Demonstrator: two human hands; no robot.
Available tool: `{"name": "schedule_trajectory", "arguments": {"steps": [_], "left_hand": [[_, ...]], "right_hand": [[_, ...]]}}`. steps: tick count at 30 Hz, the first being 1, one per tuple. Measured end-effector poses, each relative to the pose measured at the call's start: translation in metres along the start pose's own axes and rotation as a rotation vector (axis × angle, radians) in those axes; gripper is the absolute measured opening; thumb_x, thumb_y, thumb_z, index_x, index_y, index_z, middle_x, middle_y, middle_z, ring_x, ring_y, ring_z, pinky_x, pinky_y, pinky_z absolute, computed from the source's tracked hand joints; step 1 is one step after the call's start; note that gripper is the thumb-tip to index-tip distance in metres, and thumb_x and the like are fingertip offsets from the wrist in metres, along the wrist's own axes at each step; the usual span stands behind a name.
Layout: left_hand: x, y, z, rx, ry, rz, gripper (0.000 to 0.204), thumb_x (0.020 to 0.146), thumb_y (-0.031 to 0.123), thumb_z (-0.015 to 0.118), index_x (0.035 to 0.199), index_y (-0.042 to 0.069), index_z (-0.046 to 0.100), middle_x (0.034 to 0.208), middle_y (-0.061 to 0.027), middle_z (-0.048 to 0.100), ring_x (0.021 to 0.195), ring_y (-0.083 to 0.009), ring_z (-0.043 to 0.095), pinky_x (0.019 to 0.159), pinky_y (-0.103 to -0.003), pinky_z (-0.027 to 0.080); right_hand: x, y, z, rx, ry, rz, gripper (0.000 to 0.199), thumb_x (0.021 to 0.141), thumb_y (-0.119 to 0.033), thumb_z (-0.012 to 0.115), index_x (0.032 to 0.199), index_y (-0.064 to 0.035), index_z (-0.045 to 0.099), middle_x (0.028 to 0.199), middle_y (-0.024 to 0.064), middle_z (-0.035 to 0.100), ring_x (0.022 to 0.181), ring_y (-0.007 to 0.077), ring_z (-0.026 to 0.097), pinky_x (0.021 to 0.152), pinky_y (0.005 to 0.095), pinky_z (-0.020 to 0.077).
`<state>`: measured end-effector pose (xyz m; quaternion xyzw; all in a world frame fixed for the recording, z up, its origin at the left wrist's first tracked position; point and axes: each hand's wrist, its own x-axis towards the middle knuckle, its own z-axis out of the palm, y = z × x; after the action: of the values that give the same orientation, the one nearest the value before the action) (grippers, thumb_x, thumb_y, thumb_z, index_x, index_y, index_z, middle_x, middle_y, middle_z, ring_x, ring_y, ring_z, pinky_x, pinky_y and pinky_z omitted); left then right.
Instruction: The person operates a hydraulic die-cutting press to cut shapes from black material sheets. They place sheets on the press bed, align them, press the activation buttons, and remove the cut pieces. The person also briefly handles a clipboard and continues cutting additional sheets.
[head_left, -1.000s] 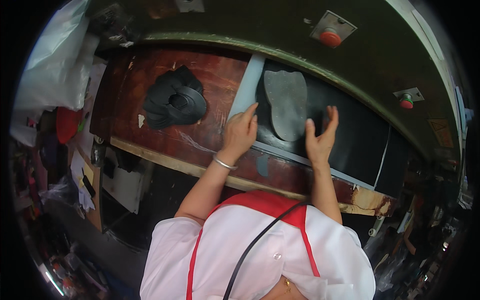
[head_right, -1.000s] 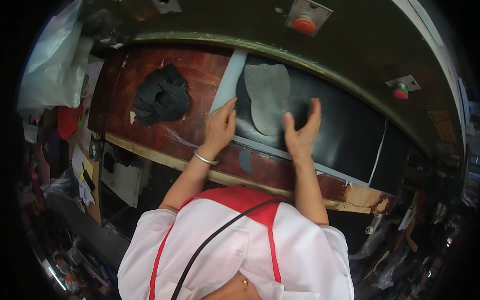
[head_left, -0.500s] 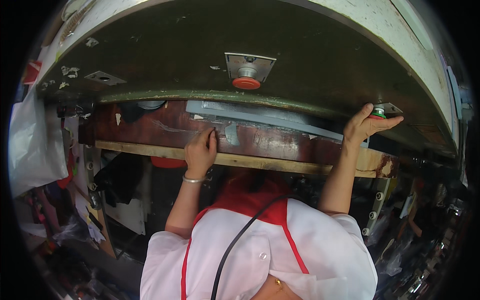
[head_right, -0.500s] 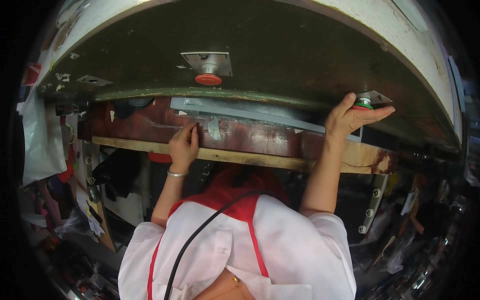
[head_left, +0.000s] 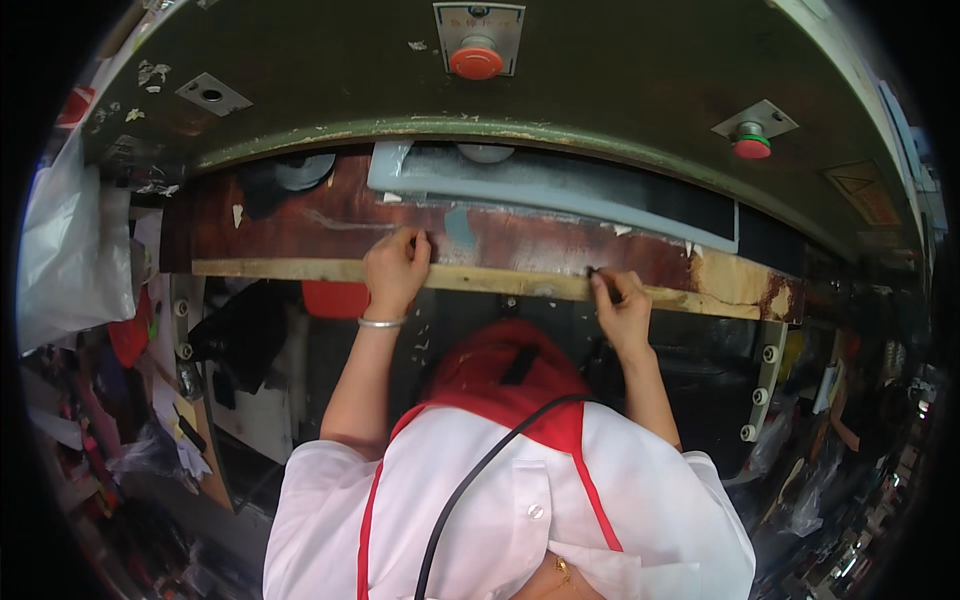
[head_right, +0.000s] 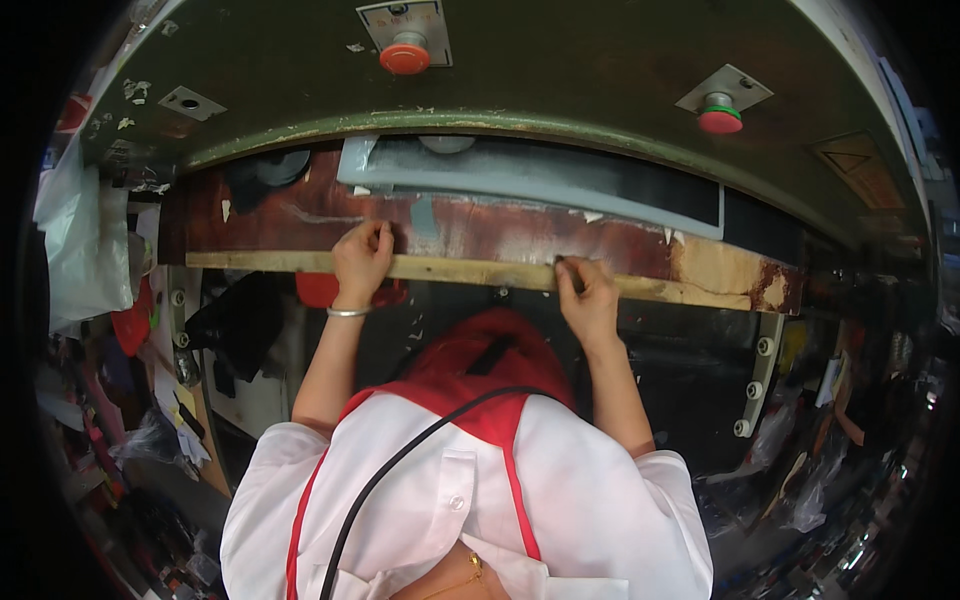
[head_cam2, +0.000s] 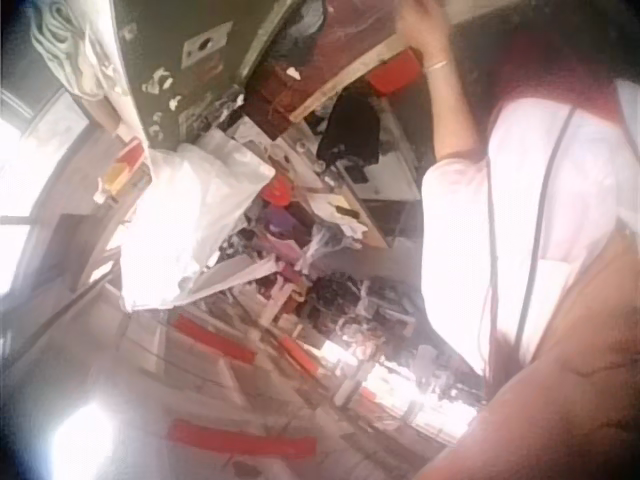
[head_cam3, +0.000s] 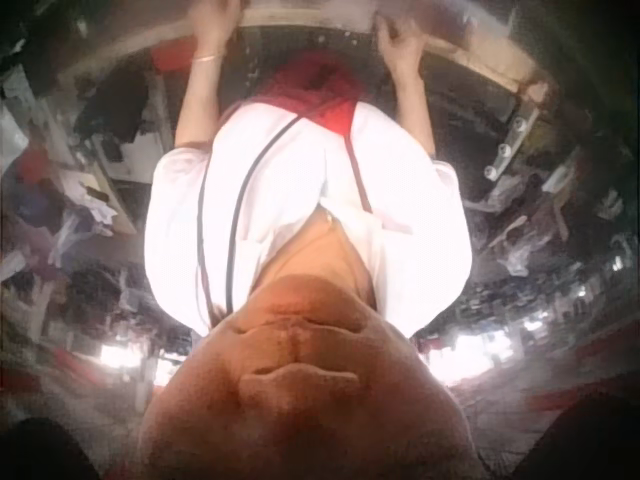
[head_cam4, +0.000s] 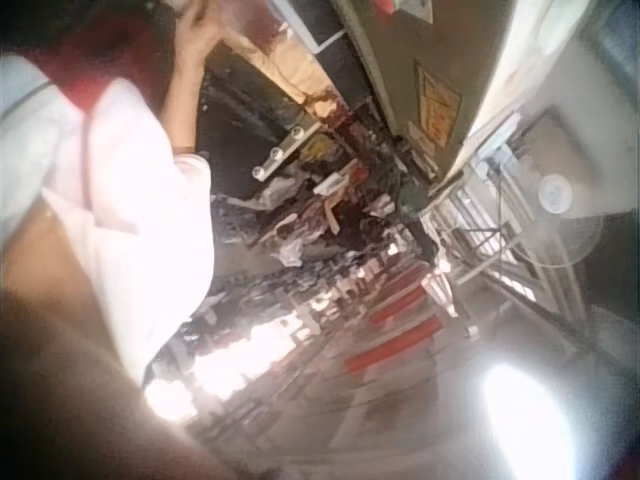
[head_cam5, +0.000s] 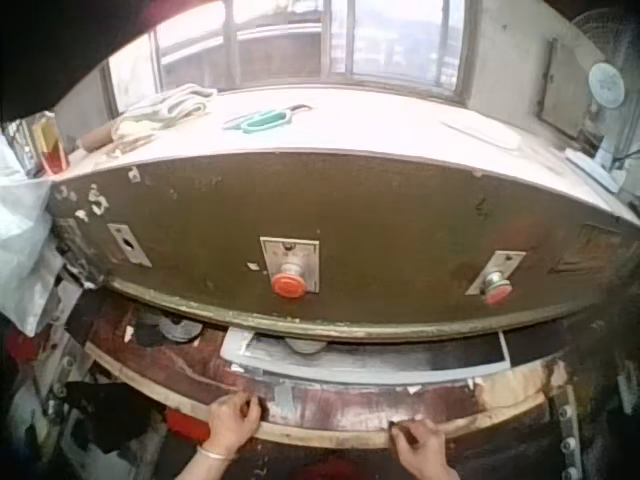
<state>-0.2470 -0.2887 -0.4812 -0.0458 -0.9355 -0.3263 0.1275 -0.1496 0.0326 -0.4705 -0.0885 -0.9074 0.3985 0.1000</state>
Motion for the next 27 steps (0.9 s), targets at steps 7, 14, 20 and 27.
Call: {"name": "schedule_trajectory", "arguments": {"steps": [7,14,20,27], "left_hand": [[-0.064,0.013,-0.024,0.098,-0.073,0.037,0.009,0.081,0.015,0.065,0.075,0.008,0.063,0.063,-0.0105,0.057,0.061,-0.0301,0.058,0.055,-0.041,0.045],[-0.137,0.017,-0.049,0.049,-0.111,0.107,0.007,0.080,0.012,0.065,0.076,0.008,0.062,0.065,-0.0102,0.058,0.060,-0.0293,0.057,0.055,-0.040,0.045],[-0.173,0.022,-0.060,0.032,-0.193,0.070,0.003,0.079,0.011,0.065,0.079,0.010,0.062,0.067,-0.0081,0.059,0.061,-0.0275,0.057,0.055,-0.038,0.045],[-0.171,0.027,-0.064,0.048,-0.230,0.116,0.006,0.077,0.010,0.067,0.081,0.010,0.062,0.070,-0.0054,0.059,0.063,-0.0250,0.058,0.056,-0.036,0.046]], "right_hand": [[0.033,-0.056,0.019,0.092,0.161,-0.158,0.025,0.078,-0.011,0.071,0.099,-0.0007,0.065,0.094,0.0167,0.065,0.090,0.0316,0.060,0.079,0.0385,0.0486],[0.030,-0.129,0.110,-0.120,-0.046,-0.255,0.101,0.053,-0.023,0.089,0.139,-0.0049,0.039,0.129,0.0214,0.048,0.121,0.0405,0.042,0.103,0.0495,0.0358],[0.011,-0.104,0.059,0.799,-0.196,0.111,0.103,0.059,-0.008,0.084,0.145,-0.0095,0.028,0.130,0.0174,0.049,0.117,0.0263,0.051,0.100,0.0367,0.0408],[-0.010,-0.086,0.016,-0.068,0.052,-0.134,0.107,0.056,-0.011,0.085,0.145,-0.0038,0.025,0.131,0.0210,0.045,0.121,0.0341,0.045,0.103,0.0409,0.0375]]}}
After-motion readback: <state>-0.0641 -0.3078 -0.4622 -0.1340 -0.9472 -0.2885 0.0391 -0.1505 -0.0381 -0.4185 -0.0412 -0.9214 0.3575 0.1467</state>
